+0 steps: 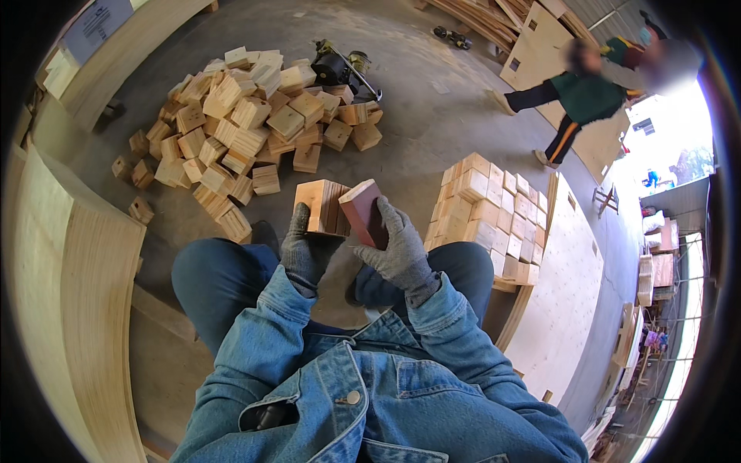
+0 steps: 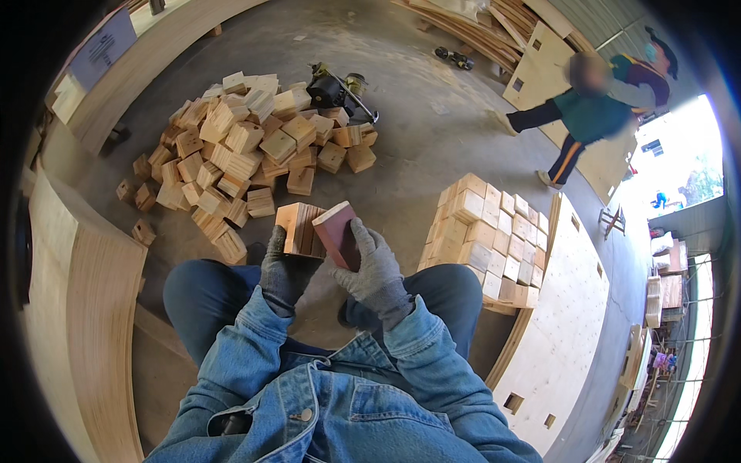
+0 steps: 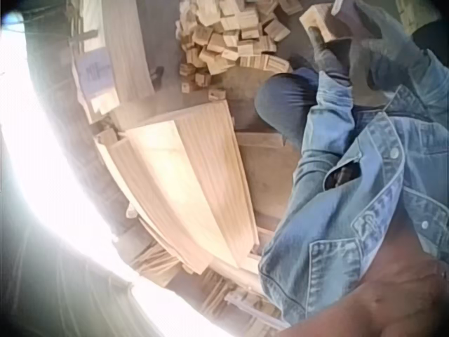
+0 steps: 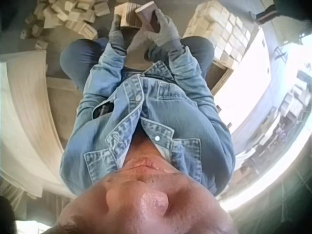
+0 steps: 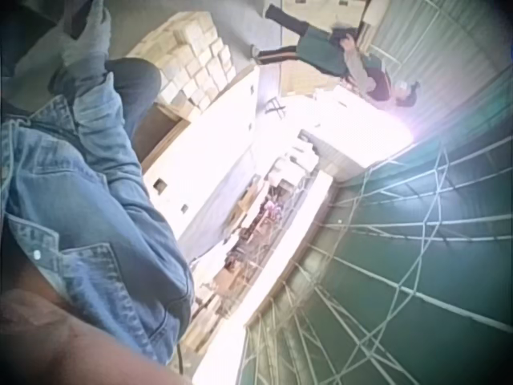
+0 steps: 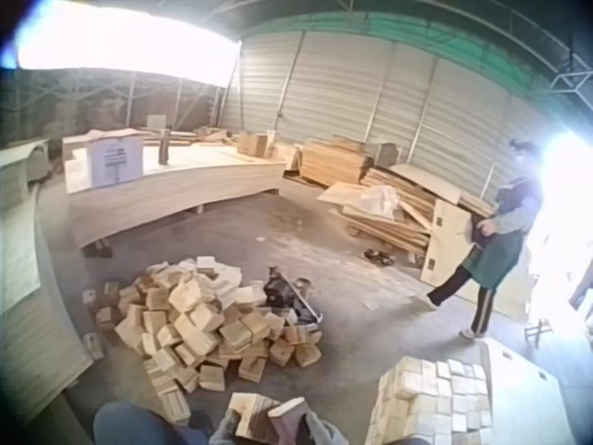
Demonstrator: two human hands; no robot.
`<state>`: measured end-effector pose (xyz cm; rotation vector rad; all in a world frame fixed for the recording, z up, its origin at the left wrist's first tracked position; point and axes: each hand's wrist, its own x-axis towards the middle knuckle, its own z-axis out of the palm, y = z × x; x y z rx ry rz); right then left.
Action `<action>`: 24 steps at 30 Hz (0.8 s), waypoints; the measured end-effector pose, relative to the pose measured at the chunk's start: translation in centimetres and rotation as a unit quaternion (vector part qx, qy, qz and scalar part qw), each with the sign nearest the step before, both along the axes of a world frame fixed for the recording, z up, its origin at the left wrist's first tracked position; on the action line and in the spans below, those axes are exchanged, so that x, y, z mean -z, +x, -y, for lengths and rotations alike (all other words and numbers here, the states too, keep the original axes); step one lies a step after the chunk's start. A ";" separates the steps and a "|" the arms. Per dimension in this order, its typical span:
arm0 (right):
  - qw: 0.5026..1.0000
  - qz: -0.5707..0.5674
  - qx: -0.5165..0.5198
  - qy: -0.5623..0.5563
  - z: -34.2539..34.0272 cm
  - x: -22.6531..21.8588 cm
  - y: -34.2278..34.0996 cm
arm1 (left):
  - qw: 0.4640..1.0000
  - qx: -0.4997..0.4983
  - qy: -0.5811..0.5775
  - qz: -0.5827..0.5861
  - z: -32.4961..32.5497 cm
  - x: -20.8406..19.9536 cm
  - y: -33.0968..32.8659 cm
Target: The person sits on the floor and sands small wooden blocks using a sanding block. They pick up blocks from a pile, sand them, and place them onto a stack.
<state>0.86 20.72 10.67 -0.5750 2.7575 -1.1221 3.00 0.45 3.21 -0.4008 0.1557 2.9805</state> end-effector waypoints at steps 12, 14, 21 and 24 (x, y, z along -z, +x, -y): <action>0.989 -0.018 0.078 -0.127 1.9 1.9 0.0 | 0.998 -0.017 -0.060 0.002 -0.2 0.6 -0.1; 0.988 -0.017 0.099 -0.120 2.1 1.8 -0.4 | 0.997 -0.028 -0.070 0.017 -0.3 1.1 -0.2; 0.994 -0.079 0.072 0.002 3.8 1.8 0.1 | 0.999 -0.021 -0.031 0.015 -0.9 1.4 -0.2; 0.985 0.051 0.166 -0.005 2.8 2.7 -2.4 | 1.000 -0.016 -0.020 0.005 -0.5 0.1 0.0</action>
